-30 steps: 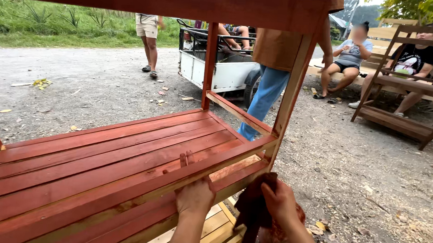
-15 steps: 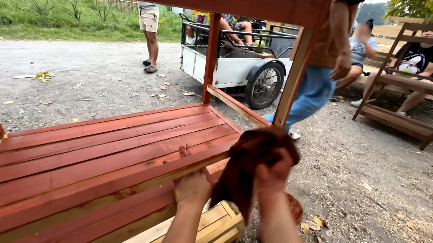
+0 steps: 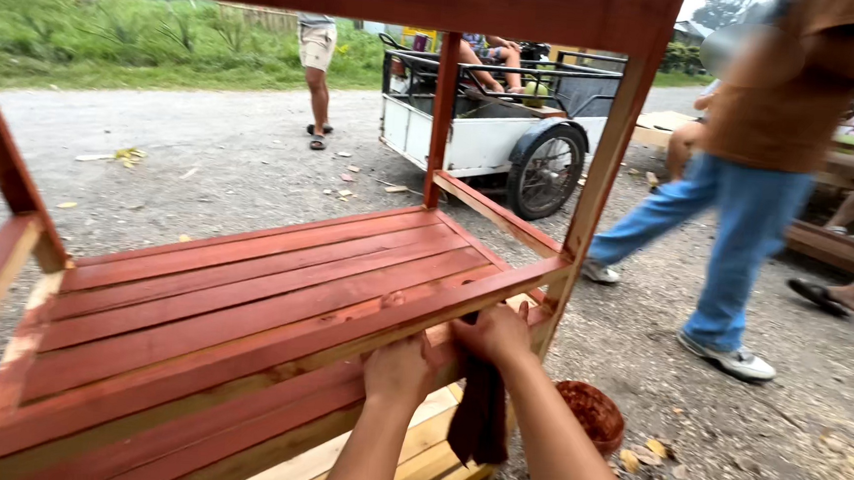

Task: The person applies reddish-brown stain to a wooden shelving unit using a cloth. They wipe the stain onto the slats and frame, then dip the cloth into a container to reload it before continuing to cover the remaining surfaces.

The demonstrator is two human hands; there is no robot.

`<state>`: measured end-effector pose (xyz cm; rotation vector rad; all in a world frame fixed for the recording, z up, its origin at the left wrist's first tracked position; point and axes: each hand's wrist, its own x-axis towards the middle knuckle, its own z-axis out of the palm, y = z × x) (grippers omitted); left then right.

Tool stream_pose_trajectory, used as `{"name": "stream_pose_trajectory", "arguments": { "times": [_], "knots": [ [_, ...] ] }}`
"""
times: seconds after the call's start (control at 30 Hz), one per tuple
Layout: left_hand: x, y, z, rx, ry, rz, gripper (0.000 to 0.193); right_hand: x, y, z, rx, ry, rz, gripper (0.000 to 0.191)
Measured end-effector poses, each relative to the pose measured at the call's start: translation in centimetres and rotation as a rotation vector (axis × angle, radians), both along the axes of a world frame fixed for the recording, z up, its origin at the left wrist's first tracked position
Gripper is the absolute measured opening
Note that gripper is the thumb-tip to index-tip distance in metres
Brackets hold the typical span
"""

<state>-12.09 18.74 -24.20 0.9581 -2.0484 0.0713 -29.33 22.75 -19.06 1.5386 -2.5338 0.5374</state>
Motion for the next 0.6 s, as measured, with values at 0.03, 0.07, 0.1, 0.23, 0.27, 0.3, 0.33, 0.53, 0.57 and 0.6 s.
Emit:
{"name": "stream_pose_trajectory", "arguments": {
  "times": [0.03,0.07,0.1,0.23,0.27,0.3,0.33,0.53,0.57,0.6],
  "knots": [
    [1.2,-0.1,0.1,-0.002,-0.008,0.061,0.058,-0.2,-0.7,-0.1,-0.053,-0.024,0.018,0.054],
    [3.2,0.2,0.0,-0.001,-0.016,0.122,0.058,-0.3,-1.1,-0.2,-0.104,-0.049,0.036,0.052],
    [5.2,0.4,0.0,0.004,-0.029,0.181,0.058,-0.1,-1.4,-0.5,-0.149,-0.079,0.051,0.051],
    [11.7,0.5,1.1,-0.104,0.010,0.222,0.053,3.5,-0.9,-1.0,-0.077,-0.012,0.129,0.046],
    [12.4,0.8,1.5,-0.304,0.010,0.299,0.052,5.4,-0.7,-1.3,-0.095,-0.082,0.149,0.045],
    [12.6,1.0,1.8,-0.272,-0.006,0.309,0.050,7.5,-0.5,-1.5,-0.008,0.052,0.159,0.053],
    [12.6,1.5,1.9,-0.236,-0.021,0.318,0.049,9.2,0.0,-1.8,0.081,0.188,0.167,0.065],
    [12.6,2.4,2.9,-0.240,0.029,0.278,0.048,8.9,0.3,-2.3,-0.139,0.131,0.282,0.041],
    [12.8,2.4,2.9,-0.252,0.032,0.271,0.048,7.4,-0.2,-2.3,-0.022,0.187,0.158,0.044],
    [12.8,2.5,3.0,-0.250,0.008,0.284,0.050,5.3,-0.7,-2.1,0.092,0.244,0.035,0.047]
  ]
}}
